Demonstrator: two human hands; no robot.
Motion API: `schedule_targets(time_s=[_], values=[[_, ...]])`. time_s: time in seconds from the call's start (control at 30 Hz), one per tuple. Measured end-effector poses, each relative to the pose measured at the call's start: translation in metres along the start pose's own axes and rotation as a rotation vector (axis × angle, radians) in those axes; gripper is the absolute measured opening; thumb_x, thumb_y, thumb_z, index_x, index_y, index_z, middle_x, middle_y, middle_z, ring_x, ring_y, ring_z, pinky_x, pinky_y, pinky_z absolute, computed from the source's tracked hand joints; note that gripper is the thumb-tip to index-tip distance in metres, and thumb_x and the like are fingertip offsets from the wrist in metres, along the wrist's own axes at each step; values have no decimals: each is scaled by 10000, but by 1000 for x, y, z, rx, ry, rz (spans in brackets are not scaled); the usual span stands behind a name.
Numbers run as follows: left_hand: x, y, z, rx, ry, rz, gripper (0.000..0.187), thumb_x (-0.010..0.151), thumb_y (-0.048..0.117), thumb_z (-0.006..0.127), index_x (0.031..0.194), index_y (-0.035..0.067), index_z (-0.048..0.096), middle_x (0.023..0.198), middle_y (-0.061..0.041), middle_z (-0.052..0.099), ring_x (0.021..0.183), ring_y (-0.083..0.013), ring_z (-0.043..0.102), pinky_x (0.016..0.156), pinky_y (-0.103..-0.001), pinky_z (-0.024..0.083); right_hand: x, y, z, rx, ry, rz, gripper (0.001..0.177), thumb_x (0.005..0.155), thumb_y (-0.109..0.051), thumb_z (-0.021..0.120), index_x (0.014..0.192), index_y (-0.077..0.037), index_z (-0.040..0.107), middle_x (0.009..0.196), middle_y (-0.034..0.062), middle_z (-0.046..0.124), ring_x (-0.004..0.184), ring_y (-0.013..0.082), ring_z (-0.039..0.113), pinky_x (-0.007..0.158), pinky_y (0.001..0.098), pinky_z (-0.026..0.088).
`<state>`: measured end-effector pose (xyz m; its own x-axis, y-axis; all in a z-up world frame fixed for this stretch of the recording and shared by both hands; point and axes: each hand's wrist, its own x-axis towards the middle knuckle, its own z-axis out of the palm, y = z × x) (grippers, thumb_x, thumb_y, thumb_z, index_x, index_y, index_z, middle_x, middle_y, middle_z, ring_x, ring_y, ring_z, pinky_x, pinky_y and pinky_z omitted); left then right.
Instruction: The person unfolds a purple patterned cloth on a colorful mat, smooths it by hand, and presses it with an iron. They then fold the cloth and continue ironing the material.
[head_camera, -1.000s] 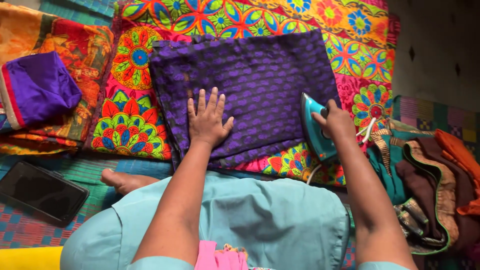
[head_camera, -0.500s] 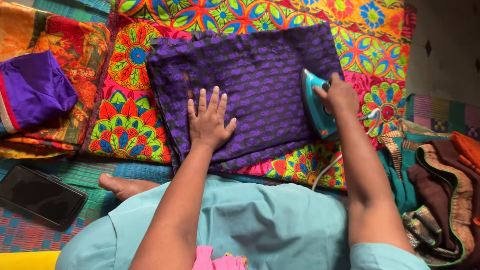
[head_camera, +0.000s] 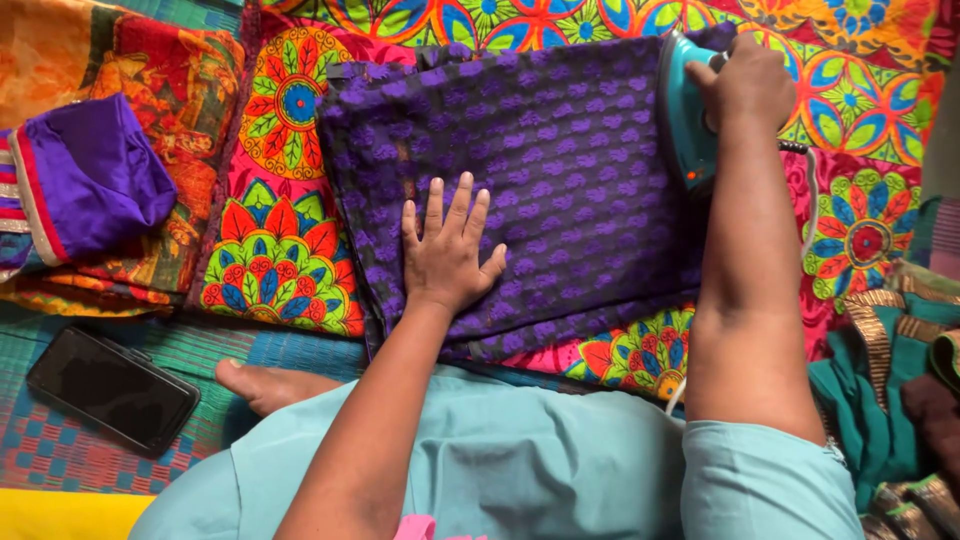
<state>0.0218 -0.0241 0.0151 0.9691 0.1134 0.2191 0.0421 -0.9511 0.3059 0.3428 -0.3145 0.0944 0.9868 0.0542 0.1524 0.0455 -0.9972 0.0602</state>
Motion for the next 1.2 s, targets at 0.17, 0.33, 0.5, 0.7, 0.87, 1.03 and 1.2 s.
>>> schedule_targets(time_s=[0.17, 0.33, 0.5, 0.7, 0.87, 1.03, 1.2], values=[[-3, -1, -1, -8, -15, 0, 769, 915, 613, 543, 1561, 202, 475, 1693, -42, 290, 1566, -334, 189, 1228, -609, 98, 6, 9, 8, 5, 26, 130, 612, 839, -603, 837, 1143, -96, 678, 1072, 205, 718, 956, 417, 695, 744, 544, 549], [-1, -1, 2, -23, -22, 2, 764, 911, 616, 534, 1558, 215, 468, 1687, -39, 286, 1563, -326, 182, 1230, -604, 93, -4, 53, 17, -28, 22, 194, 605, 835, -587, 829, 1166, -103, 681, 1089, 194, 717, 976, 420, 692, 742, 558, 553], [-3, -1, 2, -57, -27, 2, 763, 904, 618, 535, 1549, 215, 476, 1684, -38, 294, 1557, -325, 187, 1224, -604, 97, -48, 126, 12, -127, -37, 221, 674, 833, -625, 821, 1174, -60, 685, 1137, 230, 702, 1040, 443, 669, 769, 575, 550], [-2, -2, 5, -31, 36, 17, 761, 920, 630, 537, 1548, 203, 497, 1682, -43, 313, 1552, -341, 209, 1221, -613, 109, -119, 181, 2, -35, -103, 187, 709, 814, -620, 802, 1249, -78, 659, 1147, 268, 690, 1056, 466, 651, 833, 566, 528], [-1, -2, 6, 11, 30, 12, 767, 920, 634, 531, 1558, 211, 488, 1687, -38, 314, 1555, -332, 211, 1220, -613, 100, -177, 177, -17, 82, -124, 9, 715, 847, -646, 752, 1235, -58, 633, 1038, 254, 728, 995, 459, 698, 846, 548, 550], [-2, -2, 6, 8, 14, 0, 767, 914, 639, 526, 1553, 217, 483, 1682, -36, 312, 1553, -333, 206, 1219, -612, 94, -196, 146, -46, 51, -218, -6, 657, 865, -638, 724, 1247, -110, 644, 1027, 239, 738, 994, 450, 704, 835, 556, 547], [-3, -1, 6, 15, 8, -3, 772, 914, 644, 522, 1553, 213, 486, 1682, -40, 311, 1550, -338, 203, 1218, -611, 95, -160, 143, -33, 62, -234, 51, 664, 840, -662, 738, 1198, -109, 649, 1064, 226, 731, 1016, 436, 692, 813, 560, 546]])
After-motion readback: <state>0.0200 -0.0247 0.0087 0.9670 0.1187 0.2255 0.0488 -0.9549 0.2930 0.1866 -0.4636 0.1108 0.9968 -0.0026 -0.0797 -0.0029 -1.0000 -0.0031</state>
